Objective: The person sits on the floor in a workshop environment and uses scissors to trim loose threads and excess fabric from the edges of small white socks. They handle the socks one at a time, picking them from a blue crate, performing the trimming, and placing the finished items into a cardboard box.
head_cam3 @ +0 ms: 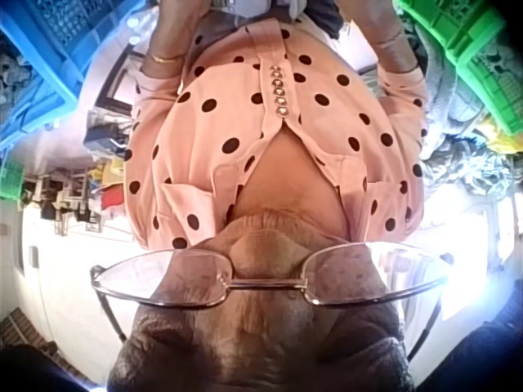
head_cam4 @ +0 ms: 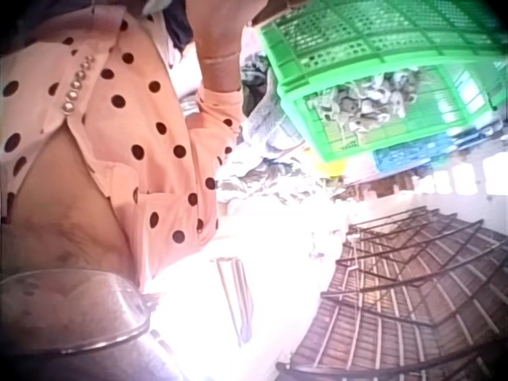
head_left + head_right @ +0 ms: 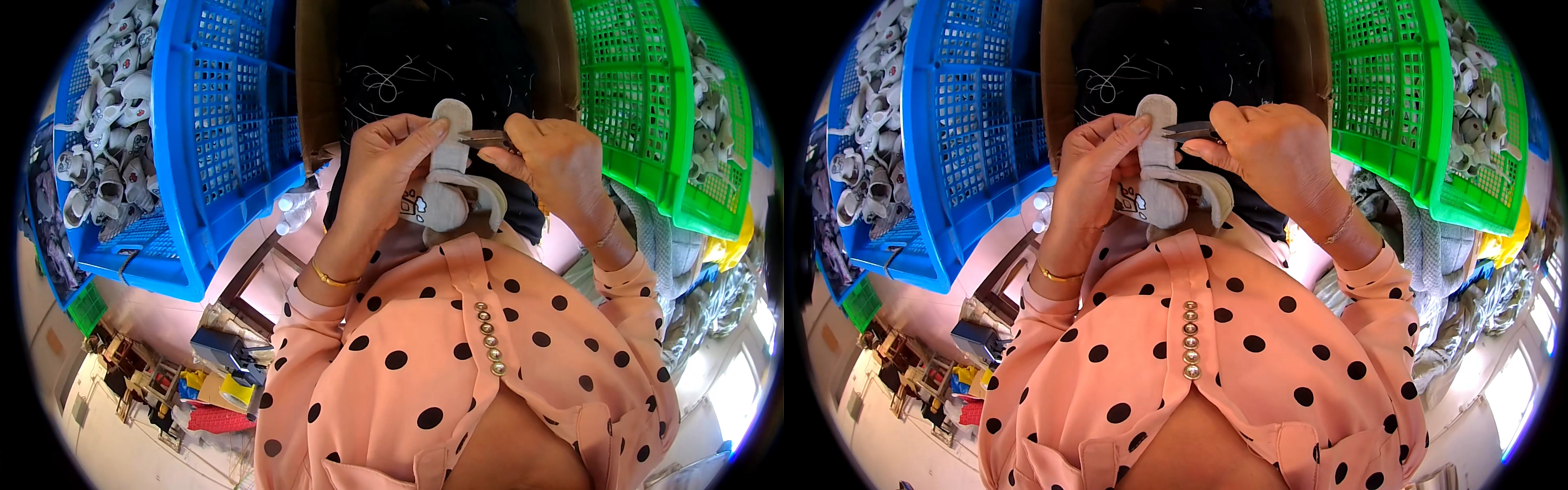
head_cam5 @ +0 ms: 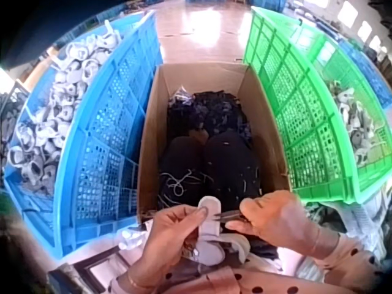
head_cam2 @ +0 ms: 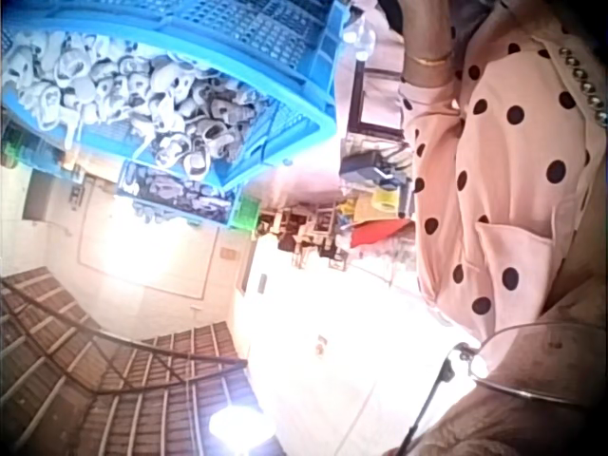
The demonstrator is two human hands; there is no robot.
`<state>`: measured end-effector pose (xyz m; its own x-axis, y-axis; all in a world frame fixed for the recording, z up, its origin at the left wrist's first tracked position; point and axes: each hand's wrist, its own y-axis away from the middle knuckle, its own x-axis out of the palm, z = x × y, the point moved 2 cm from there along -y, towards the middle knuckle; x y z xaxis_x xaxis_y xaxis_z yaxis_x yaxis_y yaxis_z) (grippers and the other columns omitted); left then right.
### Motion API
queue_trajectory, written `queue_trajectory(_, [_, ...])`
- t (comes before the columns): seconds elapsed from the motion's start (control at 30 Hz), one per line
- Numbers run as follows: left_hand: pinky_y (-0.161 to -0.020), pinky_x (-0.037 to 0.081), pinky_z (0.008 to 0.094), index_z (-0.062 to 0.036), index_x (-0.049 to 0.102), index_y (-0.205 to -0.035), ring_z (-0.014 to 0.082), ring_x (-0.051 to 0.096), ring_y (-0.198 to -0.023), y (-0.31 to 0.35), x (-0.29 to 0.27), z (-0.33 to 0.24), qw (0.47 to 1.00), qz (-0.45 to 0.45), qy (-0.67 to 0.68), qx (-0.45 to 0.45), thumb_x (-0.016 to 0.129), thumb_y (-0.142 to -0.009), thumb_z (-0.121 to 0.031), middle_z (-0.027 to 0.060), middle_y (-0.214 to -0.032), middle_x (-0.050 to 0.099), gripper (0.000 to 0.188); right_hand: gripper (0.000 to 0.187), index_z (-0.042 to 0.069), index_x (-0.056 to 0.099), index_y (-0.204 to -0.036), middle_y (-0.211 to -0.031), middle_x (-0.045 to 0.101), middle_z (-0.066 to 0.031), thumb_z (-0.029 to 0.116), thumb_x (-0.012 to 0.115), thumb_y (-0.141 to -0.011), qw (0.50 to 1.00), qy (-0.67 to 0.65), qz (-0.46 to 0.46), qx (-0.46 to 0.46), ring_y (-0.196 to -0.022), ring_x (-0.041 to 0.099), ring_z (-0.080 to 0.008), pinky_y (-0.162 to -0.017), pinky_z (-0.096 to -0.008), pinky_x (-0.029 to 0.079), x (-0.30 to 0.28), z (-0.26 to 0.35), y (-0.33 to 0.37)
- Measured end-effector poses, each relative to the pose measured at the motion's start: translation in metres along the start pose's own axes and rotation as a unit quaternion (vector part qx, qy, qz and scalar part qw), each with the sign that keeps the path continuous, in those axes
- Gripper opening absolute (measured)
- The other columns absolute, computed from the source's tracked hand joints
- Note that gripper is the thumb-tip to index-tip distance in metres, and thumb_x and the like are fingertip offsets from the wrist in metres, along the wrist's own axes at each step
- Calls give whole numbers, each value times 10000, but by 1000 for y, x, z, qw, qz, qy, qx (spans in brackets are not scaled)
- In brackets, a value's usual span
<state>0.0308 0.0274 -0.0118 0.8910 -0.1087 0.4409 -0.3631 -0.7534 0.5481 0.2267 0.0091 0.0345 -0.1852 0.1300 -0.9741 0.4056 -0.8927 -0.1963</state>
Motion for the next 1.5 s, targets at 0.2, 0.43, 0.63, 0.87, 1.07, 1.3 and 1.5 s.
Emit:
queue_trajectory(0.2, [-649, 593, 300, 22, 648, -956, 217, 718, -738, 2, 3, 0, 999, 16, 38, -6, 656, -917, -159, 171, -841, 706, 186, 467, 135, 474, -644, -508, 450, 0, 532, 607, -851, 1000, 9, -11, -11, -465, 521, -174, -442, -286, 395, 2, 1, 0])
queue_trajectory(0.43, [-689, 596, 316, 10, 643, -947, 232, 719, -767, 3, 1, 12, 999, 20, 30, 1, 642, -928, -166, 171, -873, 707, 177, 464, 105, 505, -643, -513, 480, -20, 498, 628, -857, 998, -57, 13, 8, -468, 531, -217, -458, -297, 413, 19, -2, 8])
queue_trajectory(0.63, [-716, 584, 304, -11, 644, -972, 211, 711, -812, 7, 4, 7, 999, 9, 31, -9, 628, -943, -192, 141, -907, 707, 184, 371, 11, 584, -827, -592, 596, -81, 369, 647, -902, 867, -439, 28, 235, -508, 562, -197, -506, -285, 443, 25, -14, 5])
queue_trajectory(0.87, [-730, 535, 215, 5, 627, -1027, 118, 669, -866, 5, 0, 4, 994, 51, -97, 17, 618, -954, -177, 78, -897, 704, 196, 268, -12, 580, -901, -609, 551, -28, 250, 626, -931, 813, -532, 87, 221, -546, 488, -77, -515, -241, 412, 36, 2, -6])
queue_trajectory(1.07, [-742, 544, 271, 3, 592, -1132, 162, 704, -842, 11, 15, -1, 939, 5, -288, 186, 632, -926, -106, 126, -969, 706, 236, 286, 10, 541, -836, -553, 446, 31, 249, 554, -992, 771, -582, 101, 239, -529, 392, -15, -474, -212, 336, 31, 5, -6])
queue_trajectory(1.3, [-790, 528, 372, -13, 547, -1234, 264, 655, -950, -13, -36, -18, 763, -189, -516, 340, 552, -902, -21, 126, -1042, 677, 332, 309, 28, 548, -818, -547, 461, 27, 273, 535, -1005, 755, -604, 70, 245, -522, 388, -5, -469, -203, 325, 39, 1, 2])
queue_trajectory(1.5, [-887, 481, 339, -39, 582, -1249, 261, 620, -1001, 7, 8, -18, 823, -44, -445, 350, 727, -828, -140, 139, -1091, 660, 457, 323, 32, 556, -820, -540, 461, 32, 291, 525, -1011, 746, -613, 70, 249, -510, 406, -13, -469, -198, 333, 38, 6, -4])
